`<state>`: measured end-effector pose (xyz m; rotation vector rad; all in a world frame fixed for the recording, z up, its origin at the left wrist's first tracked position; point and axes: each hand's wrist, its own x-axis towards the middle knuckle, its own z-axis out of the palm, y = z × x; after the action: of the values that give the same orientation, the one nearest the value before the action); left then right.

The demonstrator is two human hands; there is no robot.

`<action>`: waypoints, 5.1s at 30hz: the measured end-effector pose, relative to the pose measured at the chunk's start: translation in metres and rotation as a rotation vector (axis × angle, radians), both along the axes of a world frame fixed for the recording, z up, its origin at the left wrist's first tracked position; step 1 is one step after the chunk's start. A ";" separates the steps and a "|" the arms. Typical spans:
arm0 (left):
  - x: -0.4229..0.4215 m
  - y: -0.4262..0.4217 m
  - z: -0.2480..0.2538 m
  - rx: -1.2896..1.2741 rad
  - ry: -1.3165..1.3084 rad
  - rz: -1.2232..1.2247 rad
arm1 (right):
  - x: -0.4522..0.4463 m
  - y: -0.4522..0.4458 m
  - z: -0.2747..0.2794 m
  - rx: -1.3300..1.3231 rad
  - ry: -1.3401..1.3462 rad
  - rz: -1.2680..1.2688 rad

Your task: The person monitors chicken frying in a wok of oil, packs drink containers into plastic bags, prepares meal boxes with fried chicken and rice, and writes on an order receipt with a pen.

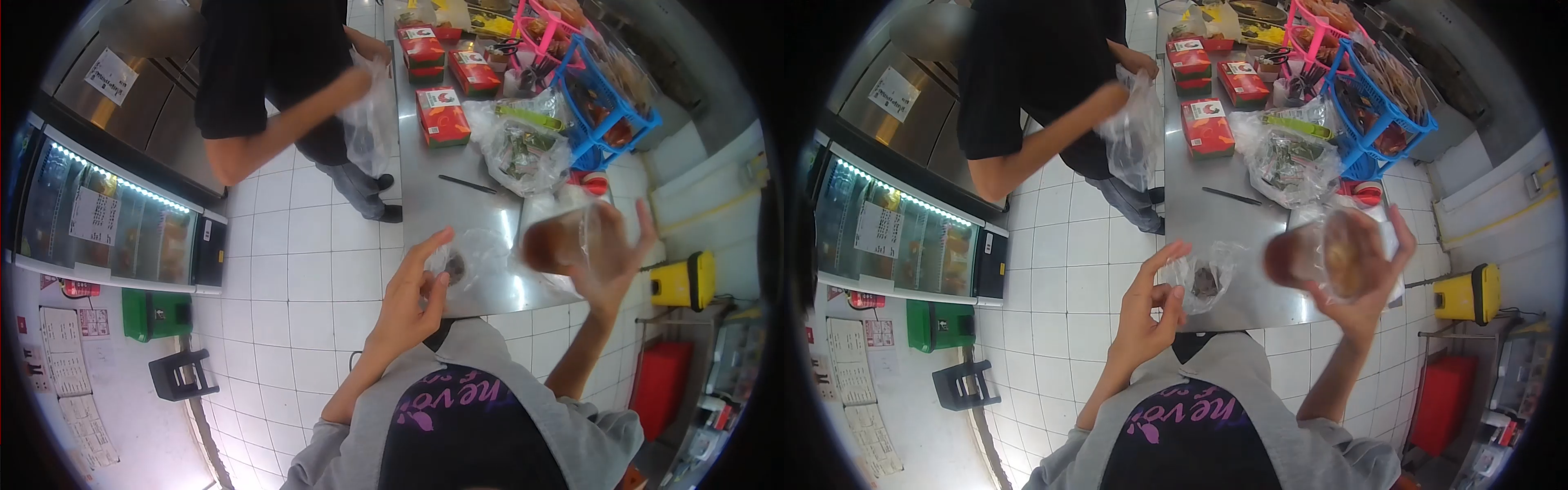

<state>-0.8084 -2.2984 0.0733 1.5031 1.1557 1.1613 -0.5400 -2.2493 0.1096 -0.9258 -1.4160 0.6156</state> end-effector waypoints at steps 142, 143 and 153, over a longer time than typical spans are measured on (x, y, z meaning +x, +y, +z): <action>-0.046 0.021 0.065 -0.280 0.572 0.176 | -0.052 0.067 -0.015 0.299 -1.383 0.744; -0.042 0.023 0.071 -0.372 0.660 0.107 | -0.055 0.065 -0.013 0.299 -1.380 0.742; -0.037 0.043 0.029 -0.216 0.054 -0.022 | -0.053 0.102 0.026 0.044 -0.820 1.338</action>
<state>-0.8453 -2.2550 0.1026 1.3854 1.2555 0.9531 -0.5929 -2.1477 0.1360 -0.0015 -2.7670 1.2196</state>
